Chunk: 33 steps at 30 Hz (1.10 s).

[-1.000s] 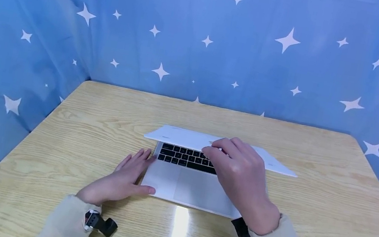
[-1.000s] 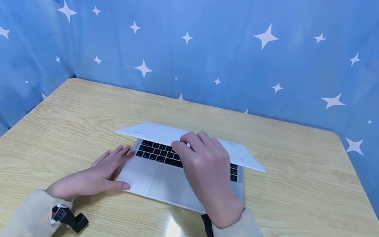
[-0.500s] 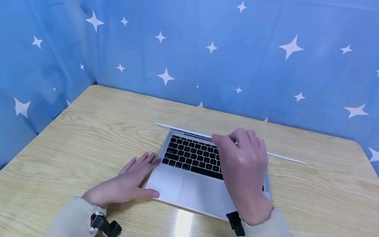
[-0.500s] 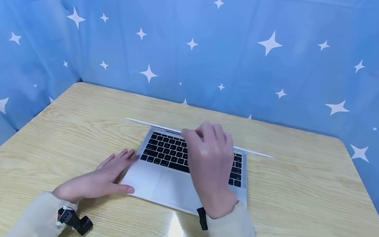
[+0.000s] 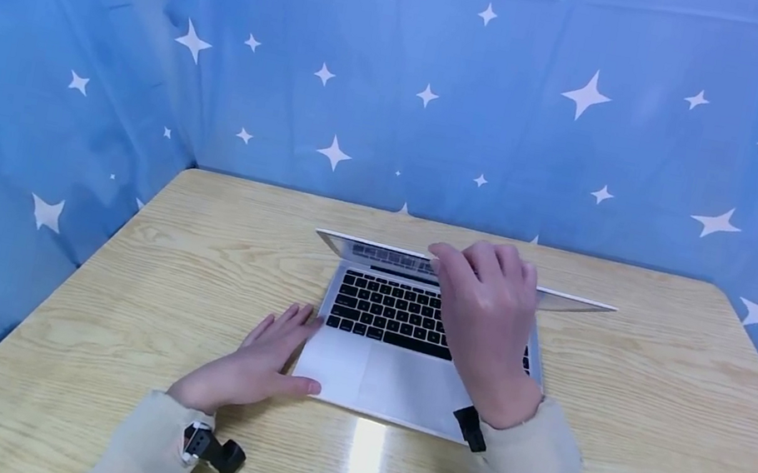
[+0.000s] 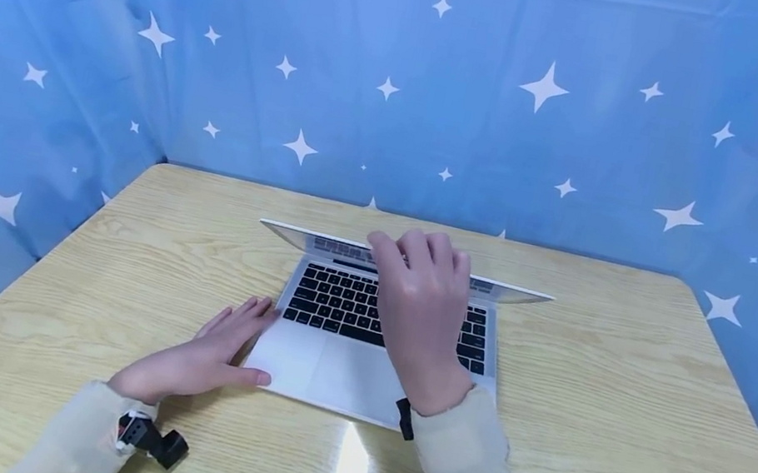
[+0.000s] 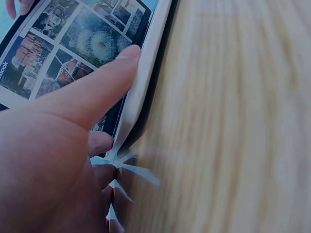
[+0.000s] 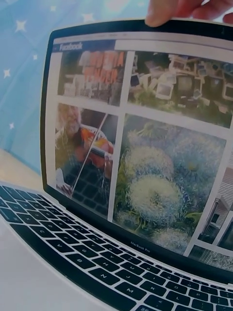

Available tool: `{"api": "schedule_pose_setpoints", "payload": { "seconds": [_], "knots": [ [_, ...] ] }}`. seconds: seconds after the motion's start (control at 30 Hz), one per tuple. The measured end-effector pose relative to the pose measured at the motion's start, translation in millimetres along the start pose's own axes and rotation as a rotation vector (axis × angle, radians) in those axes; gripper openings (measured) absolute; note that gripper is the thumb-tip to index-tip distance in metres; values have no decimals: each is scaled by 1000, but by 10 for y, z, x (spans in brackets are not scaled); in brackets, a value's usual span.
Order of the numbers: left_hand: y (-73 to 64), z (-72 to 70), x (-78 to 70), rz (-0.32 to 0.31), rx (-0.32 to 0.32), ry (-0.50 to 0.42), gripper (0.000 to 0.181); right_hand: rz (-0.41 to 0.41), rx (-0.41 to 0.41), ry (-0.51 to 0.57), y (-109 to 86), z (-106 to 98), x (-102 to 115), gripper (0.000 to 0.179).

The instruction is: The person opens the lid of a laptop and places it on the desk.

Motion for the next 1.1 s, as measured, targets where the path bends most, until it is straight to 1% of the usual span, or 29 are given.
{"api": "schedule_pose_setpoints", "payload": {
  "seconds": [0.07, 0.13, 0.27, 0.5, 0.63, 0.93, 1.1],
  "knots": [
    [-3, 3, -1, -2, 5, -2, 86, -8, -21, -2, 10, 12, 1, 8],
    [-7, 3, 3, -8, 10, -6, 86, -5, -34, -4, 22, 32, -7, 11],
    [-12, -2, 14, -18, 14, -9, 87, 7, -28, -23, 48, 85, -31, 18],
    [-8, 9, 13, -21, 16, -31, 87, -2, -37, -55, 82, 158, -71, 14],
    [-6, 7, 26, -37, 24, -27, 88, 0, -48, -59, 102, 209, -105, 11],
    [6, 23, 35, -45, 28, -25, 89, 5, -87, -67, 116, 291, -184, 15],
    [7, 14, 39, -48, 29, -25, 89, 17, -90, -65, 132, 316, -204, 16]
  ]
}}
Point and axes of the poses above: each hand's wrist, its own y-axis towards the middle knuckle, its own z-axis out of the palm, x = y × z, the point moved 5 cm from there along y, towards the middle knuckle, and after that the axes turned 2 degrees about -x, right-handed, at the moved point
